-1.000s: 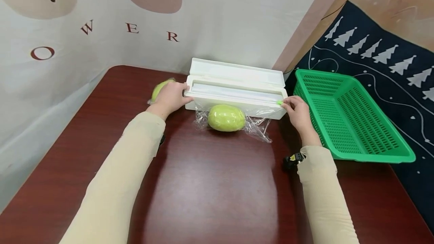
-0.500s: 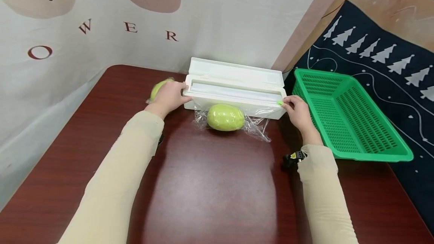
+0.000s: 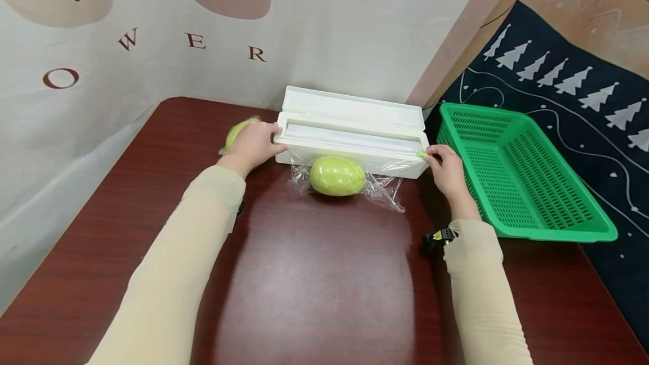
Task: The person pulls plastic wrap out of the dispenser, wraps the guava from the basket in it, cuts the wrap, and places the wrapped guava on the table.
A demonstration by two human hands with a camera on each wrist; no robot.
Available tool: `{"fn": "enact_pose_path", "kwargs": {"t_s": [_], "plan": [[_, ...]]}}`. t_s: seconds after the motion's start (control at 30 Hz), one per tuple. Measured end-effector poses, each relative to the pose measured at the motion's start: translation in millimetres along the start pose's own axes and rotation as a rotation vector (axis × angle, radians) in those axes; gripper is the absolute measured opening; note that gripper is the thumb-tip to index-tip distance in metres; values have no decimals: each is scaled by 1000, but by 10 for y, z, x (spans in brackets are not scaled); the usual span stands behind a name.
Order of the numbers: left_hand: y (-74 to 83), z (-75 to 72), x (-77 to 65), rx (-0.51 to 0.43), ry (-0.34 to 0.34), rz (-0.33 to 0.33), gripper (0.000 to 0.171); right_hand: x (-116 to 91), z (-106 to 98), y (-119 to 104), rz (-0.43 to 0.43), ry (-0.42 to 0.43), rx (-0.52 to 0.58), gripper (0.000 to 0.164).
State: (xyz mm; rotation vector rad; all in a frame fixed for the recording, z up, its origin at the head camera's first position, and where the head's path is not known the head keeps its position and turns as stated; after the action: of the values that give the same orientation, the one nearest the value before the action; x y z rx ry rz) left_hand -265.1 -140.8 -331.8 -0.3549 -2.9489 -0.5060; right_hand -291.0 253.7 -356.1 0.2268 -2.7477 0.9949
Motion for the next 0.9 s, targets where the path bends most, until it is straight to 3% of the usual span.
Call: {"fn": "enact_pose_path", "kwargs": {"t_s": [0.43,0.67,0.83,0.9], "plan": [[-12,-2,-5,-1,1,-2,38,-33,26,62,165,36,100,25],[24,5,-27,11,28,18,28,-198,45,-39,322,190,90,31],[41,47,-18,-2,49,57,27,-242,72,-72,475,25,210,47],[43,66,-20,-19,45,61,35,-243,82,-65,521,-36,265,50]]}}
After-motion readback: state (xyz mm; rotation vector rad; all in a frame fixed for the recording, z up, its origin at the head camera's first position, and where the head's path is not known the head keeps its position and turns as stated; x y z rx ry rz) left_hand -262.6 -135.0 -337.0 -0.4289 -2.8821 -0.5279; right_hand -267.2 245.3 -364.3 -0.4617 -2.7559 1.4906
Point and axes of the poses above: each hand's wrist, its own x-axis towards the middle knuckle, its own z-axis out of the palm, y = z × x, the point moved 3 cm from there along x, towards the middle knuckle, and after that the axes turned 1 degree about z, right-handed, at the moved point
